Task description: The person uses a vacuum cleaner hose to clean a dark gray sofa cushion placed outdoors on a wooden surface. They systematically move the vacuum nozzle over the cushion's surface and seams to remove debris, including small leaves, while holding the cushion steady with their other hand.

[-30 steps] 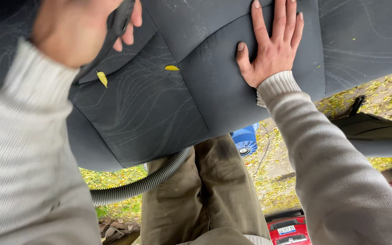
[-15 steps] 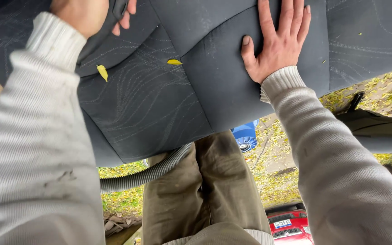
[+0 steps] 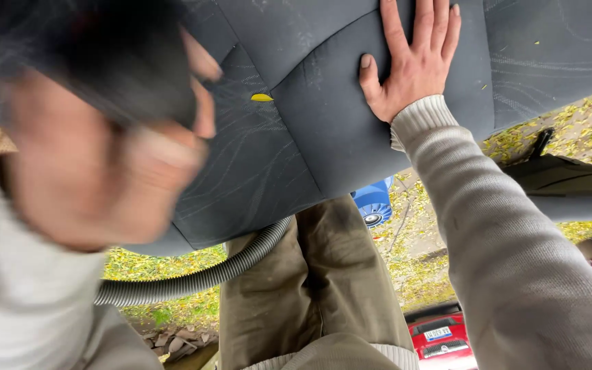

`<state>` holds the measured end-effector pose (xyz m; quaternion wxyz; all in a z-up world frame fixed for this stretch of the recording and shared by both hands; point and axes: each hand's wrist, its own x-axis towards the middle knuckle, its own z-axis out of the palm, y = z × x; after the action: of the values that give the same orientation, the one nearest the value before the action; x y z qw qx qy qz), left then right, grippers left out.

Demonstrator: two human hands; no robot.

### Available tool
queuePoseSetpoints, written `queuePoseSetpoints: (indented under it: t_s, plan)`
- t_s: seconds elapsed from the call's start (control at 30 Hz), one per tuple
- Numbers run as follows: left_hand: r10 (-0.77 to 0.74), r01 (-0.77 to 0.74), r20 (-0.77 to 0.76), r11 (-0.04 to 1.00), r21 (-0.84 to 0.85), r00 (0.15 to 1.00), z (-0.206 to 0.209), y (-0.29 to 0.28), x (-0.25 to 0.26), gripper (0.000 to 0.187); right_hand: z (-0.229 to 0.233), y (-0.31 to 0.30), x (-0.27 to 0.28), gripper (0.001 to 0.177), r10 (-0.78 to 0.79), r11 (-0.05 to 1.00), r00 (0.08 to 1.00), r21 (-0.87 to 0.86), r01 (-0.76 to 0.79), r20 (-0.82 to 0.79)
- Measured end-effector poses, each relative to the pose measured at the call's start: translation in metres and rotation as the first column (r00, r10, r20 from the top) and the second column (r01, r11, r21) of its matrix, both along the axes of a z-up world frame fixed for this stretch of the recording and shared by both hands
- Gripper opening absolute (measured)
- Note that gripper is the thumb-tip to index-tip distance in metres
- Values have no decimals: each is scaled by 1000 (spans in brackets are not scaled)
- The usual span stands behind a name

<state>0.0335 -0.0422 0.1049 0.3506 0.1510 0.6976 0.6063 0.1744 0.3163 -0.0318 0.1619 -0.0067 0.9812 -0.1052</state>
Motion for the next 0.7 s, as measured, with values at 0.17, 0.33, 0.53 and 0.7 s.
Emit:
queuePoseSetpoints:
  t_s: [0.17, 0.33, 0.53, 0.7]
  plan:
    - [-216, 107, -465, 963, -249, 859, 4, 24, 39, 35, 7, -3, -4, 71, -4, 999, 1000, -50, 4, -11]
    - [-190, 79, -441, 963, -257, 877, -5, 31, 61, 39, 9, -3, 1, 69, -2, 998, 1000, -61, 1, -6]
    - [-152, 113, -300, 983, -142, 942, -2, 30, 67, 43, -2, 0, 6, 65, 8, 998, 997, -59, -12, -72]
    - [-174, 122, -247, 969, -214, 953, 26, 30, 77, 42, 6, -9, -8, 68, -13, 991, 997, -132, 3, -70]
